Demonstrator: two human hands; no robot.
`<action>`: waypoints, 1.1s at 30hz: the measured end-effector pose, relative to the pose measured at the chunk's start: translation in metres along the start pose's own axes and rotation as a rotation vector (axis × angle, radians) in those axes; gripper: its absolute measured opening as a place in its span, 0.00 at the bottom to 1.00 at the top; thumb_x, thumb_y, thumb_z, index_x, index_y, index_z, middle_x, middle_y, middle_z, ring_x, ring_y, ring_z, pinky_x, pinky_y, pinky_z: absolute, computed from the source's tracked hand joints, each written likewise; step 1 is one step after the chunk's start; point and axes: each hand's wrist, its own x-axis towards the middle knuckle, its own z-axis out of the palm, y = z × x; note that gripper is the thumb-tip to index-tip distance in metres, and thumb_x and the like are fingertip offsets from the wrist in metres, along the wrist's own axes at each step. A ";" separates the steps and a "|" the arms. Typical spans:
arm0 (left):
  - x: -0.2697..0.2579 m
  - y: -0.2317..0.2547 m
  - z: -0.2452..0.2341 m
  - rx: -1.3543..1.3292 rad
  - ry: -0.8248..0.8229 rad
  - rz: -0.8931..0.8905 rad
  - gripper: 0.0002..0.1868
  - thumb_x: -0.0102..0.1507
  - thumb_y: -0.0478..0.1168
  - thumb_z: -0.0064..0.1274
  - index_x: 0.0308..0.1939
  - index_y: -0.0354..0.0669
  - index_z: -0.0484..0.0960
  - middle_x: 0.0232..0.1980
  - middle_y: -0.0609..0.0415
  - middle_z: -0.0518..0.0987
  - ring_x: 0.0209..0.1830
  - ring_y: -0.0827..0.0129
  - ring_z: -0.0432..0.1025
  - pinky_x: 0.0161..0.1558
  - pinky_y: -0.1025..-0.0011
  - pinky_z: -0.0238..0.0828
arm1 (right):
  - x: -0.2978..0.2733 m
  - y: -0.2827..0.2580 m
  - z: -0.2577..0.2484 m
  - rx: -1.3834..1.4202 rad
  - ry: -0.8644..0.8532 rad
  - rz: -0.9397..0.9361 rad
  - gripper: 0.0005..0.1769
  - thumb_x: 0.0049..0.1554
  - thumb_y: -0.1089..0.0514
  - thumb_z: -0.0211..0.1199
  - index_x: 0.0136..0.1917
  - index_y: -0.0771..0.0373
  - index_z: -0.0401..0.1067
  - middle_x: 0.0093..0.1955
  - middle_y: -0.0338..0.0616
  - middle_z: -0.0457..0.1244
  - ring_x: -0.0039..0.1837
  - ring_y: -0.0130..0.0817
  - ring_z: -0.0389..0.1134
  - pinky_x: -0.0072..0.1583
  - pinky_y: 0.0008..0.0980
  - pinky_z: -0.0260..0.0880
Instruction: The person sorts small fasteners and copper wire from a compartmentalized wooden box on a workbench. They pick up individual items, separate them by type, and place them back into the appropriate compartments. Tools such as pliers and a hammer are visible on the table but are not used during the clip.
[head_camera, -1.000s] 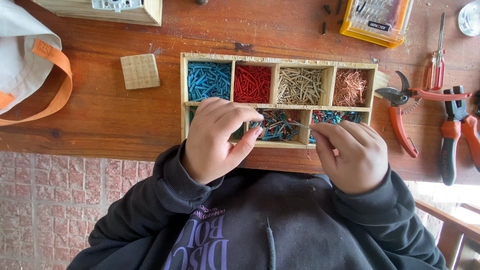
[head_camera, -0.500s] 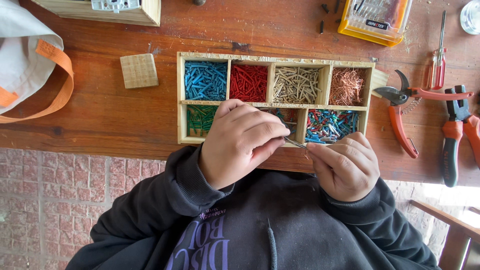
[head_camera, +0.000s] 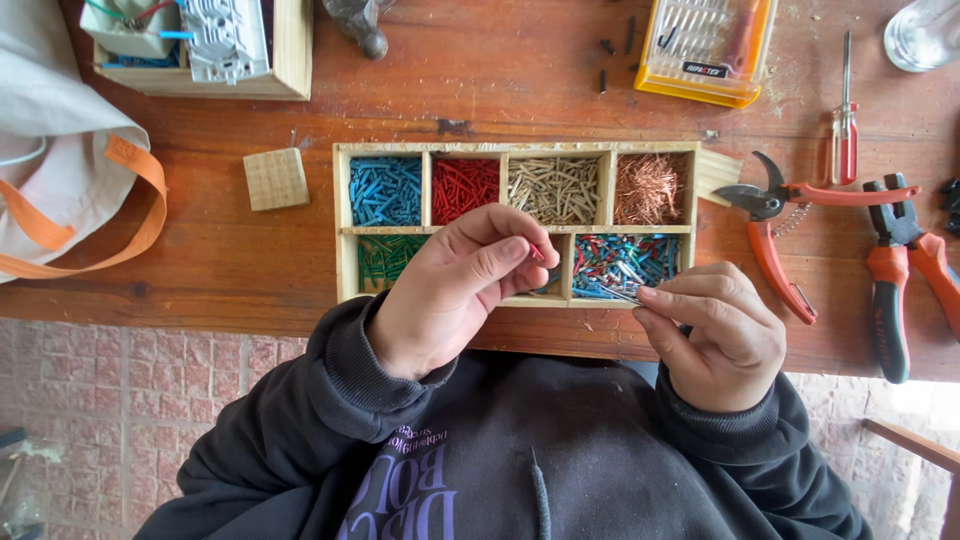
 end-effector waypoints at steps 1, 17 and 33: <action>0.002 0.001 0.003 -0.069 -0.014 -0.023 0.09 0.74 0.41 0.58 0.53 0.40 0.83 0.50 0.50 0.84 0.49 0.72 0.79 0.58 0.75 0.78 | 0.002 0.001 -0.003 -0.008 -0.013 0.002 0.06 0.60 0.68 0.74 0.51 0.68 0.79 0.45 0.52 0.70 0.46 0.43 0.72 0.52 0.38 0.71; 0.033 0.015 0.059 1.078 -0.005 0.437 0.06 0.72 0.29 0.57 0.50 0.43 0.82 0.49 0.55 0.85 0.48 0.68 0.80 0.55 0.72 0.79 | -0.011 0.021 -0.029 0.075 -0.002 0.354 0.14 0.71 0.65 0.58 0.67 0.73 0.74 0.61 0.54 0.71 0.60 0.37 0.74 0.65 0.30 0.72; 0.106 0.008 0.063 1.588 -0.196 0.519 0.03 0.71 0.43 0.63 0.47 0.60 0.86 0.49 0.69 0.88 0.50 0.67 0.81 0.65 0.55 0.57 | 0.049 0.030 -0.039 -0.054 0.017 0.013 0.08 0.69 0.72 0.65 0.61 0.71 0.81 0.55 0.57 0.73 0.52 0.43 0.76 0.58 0.35 0.78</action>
